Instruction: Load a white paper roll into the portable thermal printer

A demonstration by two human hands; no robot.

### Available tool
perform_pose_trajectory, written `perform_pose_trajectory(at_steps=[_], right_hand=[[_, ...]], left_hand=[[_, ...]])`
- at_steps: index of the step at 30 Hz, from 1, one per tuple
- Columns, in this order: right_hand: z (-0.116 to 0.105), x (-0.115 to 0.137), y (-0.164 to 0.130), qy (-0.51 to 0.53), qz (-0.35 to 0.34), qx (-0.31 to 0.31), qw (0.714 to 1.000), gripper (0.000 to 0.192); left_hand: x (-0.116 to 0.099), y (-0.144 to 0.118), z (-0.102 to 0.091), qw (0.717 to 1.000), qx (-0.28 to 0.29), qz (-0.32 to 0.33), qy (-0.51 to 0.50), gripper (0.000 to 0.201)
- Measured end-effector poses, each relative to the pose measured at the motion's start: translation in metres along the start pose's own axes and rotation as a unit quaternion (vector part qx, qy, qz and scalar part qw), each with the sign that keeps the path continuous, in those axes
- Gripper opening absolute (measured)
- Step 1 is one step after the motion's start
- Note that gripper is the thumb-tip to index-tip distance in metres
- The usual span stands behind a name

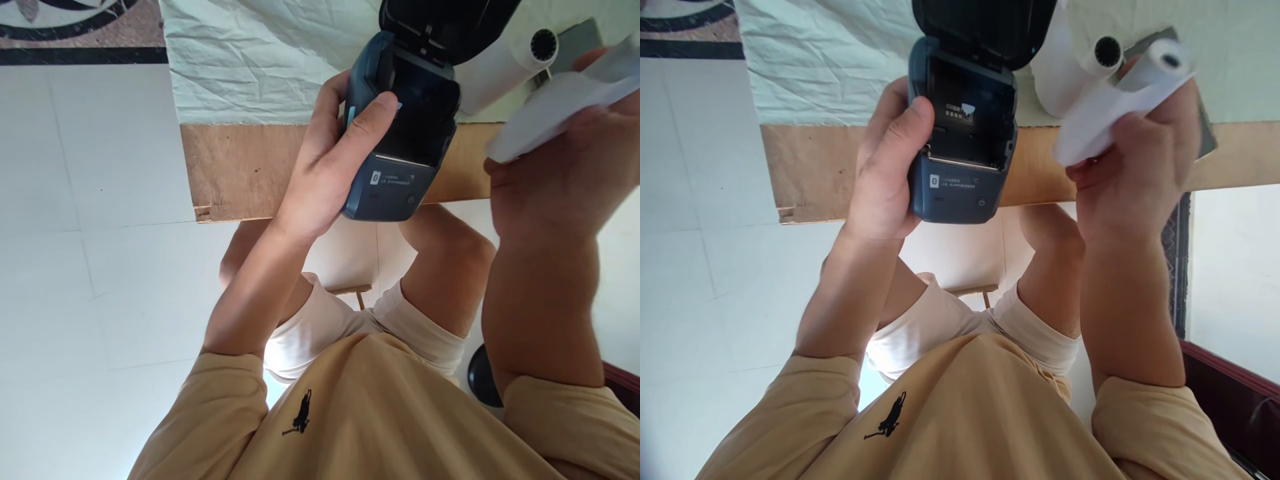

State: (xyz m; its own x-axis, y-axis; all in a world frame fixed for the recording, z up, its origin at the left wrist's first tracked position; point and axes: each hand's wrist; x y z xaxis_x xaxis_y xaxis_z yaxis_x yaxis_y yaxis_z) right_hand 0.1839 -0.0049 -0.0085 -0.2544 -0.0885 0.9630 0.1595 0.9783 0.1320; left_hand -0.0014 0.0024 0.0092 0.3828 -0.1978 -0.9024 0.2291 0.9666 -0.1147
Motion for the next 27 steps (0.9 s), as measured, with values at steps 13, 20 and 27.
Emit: perform_pose_trajectory(at_steps=[13, 20, 27], right_hand=[[0.008, -0.005, 0.008, -0.312, -0.155, 0.053, 0.936, 0.028], [0.015, -0.012, 0.003, -0.302, -0.115, 0.059, 0.944, 0.039], [-0.001, -0.008, 0.008, -0.23, -0.19, -0.04, 0.954, 0.023]], left_hand=[[0.0, 0.0, 0.006, 1.0, -0.022, 0.007, -0.01, 0.008], [-0.004, -0.001, 0.012, 0.999, -0.033, -0.001, -0.002, 0.007], [0.0, 0.001, 0.005, 1.0, -0.023, 0.012, 0.014, 0.01]])
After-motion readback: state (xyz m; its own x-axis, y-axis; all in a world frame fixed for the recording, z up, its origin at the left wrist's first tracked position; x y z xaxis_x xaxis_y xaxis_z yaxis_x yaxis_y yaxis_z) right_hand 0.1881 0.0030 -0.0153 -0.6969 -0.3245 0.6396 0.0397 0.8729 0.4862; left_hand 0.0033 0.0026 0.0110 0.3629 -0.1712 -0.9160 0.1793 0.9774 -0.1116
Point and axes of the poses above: each hand's wrist, its own y-axis towards the middle knuckle, its own z-axis out of the palm, x = y × z, and after that the axes turned 6 degrees about x, right-handed
